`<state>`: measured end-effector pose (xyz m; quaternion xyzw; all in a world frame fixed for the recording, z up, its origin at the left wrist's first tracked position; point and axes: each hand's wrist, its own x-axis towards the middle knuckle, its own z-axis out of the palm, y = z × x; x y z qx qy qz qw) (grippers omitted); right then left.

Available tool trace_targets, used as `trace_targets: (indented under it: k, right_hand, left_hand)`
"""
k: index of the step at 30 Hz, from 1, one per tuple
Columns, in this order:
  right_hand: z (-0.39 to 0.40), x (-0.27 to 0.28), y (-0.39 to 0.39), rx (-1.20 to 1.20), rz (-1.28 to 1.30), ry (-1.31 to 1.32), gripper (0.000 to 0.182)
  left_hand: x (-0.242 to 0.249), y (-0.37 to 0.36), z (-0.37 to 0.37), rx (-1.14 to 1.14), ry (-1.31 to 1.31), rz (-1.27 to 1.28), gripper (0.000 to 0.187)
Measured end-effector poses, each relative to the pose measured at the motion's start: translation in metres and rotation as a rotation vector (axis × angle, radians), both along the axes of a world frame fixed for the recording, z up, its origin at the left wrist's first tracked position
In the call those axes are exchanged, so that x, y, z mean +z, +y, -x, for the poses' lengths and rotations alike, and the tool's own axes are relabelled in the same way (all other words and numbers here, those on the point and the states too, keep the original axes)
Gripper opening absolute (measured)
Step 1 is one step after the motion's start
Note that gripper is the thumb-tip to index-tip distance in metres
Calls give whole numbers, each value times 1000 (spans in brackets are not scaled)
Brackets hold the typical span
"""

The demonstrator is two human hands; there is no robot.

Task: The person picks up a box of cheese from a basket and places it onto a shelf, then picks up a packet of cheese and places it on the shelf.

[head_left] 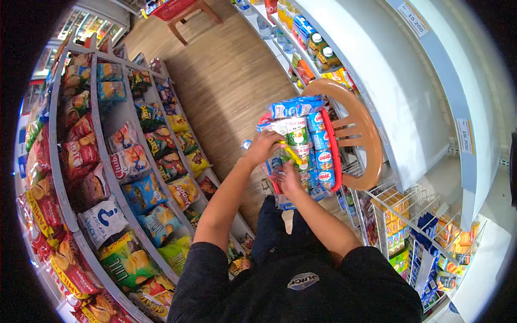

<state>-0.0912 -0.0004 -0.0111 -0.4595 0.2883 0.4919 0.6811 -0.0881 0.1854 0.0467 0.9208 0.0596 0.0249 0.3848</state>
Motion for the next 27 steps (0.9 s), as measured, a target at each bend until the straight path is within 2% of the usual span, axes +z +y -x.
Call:
trace_targets:
  k: [1,3,4,6,7,8,9,11,12,15,18,22,25,27]
  right_hand:
    - [0,7,-4,29,35,-24,55]
    - [-3,29,-11,57,69,-50,58]
    - [-6,42,-15,127,123,-133,61]
    - [-8,49,-23,201,171,-224,64]
    - [-7,48,-28,215,156,-494,58]
    - [-5,49,-31,226,137,-763,53]
    - [-7,62,-31,225,125,-771,53]
    - [-12,93,-33,241,-88,-898,56]
    - [-13,110,-33,276,-43,-1011,49]
    - [-20,173,-30,364,-60,-919,42]
    - [-23,200,-27,369,-109,-973,38]
    - [-18,236,-21,455,-209,-1084,34]
    - [-11,247,-16,423,-295,-1053,33]
    - [-8,255,-11,353,-385,-960,32]
  left_hand:
    - [10,1,4,-2,1,-6,22]
    - [22,-3,15,105,0,200,17]
    - [29,-6,22,103,-4,197,17]
    - [43,-15,39,367,-8,469,15]
    - [47,-20,47,369,-13,463,15]
    - [47,-26,58,494,-39,505,16]
    - [51,-30,66,616,-71,544,18]
    - [70,-47,80,671,-80,625,20]
    - [89,-58,84,737,-74,626,21]
    - [117,-84,101,846,-116,673,23]
    - [158,-101,110,962,-247,623,28]
    - [201,-109,118,981,-329,651,30]
    - [218,-102,125,978,-363,485,33]
    - [222,-93,133,958,-246,366,37]
